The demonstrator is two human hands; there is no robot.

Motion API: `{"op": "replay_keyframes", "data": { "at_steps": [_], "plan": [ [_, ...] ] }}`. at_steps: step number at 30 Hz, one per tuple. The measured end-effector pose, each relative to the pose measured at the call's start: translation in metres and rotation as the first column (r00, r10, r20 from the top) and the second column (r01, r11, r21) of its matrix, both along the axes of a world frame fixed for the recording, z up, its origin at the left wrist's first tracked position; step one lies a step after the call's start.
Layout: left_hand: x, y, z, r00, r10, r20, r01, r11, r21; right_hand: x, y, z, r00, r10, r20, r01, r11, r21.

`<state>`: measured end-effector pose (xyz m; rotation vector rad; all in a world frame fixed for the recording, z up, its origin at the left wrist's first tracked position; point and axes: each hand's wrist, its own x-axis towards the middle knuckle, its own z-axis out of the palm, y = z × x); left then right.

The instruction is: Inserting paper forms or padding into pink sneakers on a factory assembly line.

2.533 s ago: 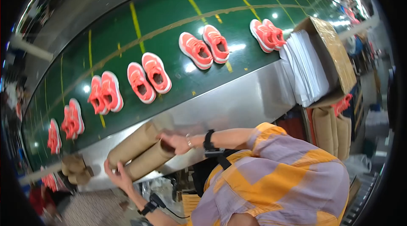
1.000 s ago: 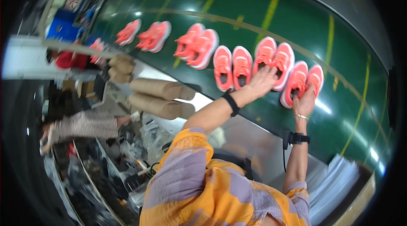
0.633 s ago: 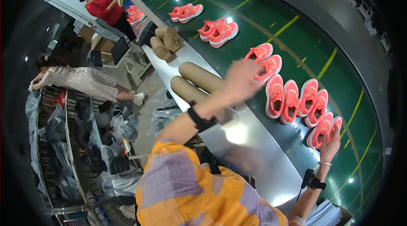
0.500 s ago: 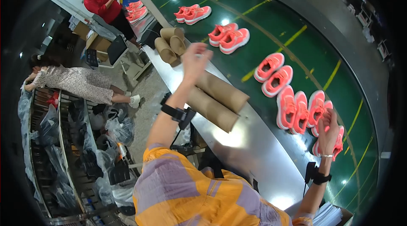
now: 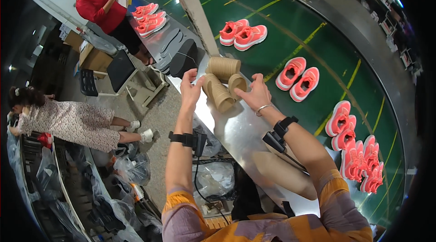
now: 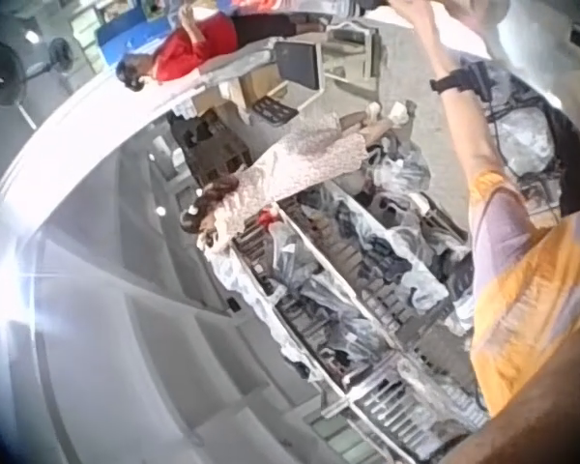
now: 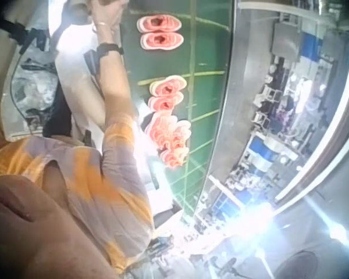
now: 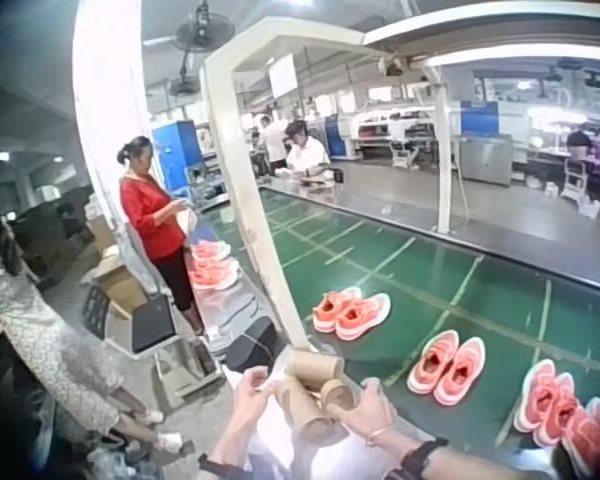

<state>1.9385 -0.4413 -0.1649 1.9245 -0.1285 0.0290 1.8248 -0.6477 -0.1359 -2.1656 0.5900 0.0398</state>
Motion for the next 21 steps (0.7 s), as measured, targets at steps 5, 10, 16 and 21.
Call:
{"op": "replay_keyframes", "data": {
  "at_steps": [5,10,16,21],
  "plan": [
    [0.04,-0.021,0.002,0.983,-0.152,0.099,0.146,0.987,0.07,0.044,0.019,-0.028,0.998,-0.044,-0.034,0.04,0.992,-0.118],
    [0.071,-0.03,-0.014,0.952,-0.292,0.086,0.281,0.952,0.119,0.05,-0.011,-0.047,0.988,0.151,-0.006,-0.151,0.985,-0.08],
    [0.082,-0.023,-0.027,0.828,-0.561,-0.018,0.54,0.805,-0.247,0.07,-0.055,-0.078,0.975,0.097,0.197,-0.14,0.966,0.216],
    [0.059,-0.019,-0.041,0.901,-0.428,0.067,0.43,0.864,-0.262,0.075,-0.001,-0.1,0.917,0.172,0.359,-0.256,0.946,0.2]
  ]
}}
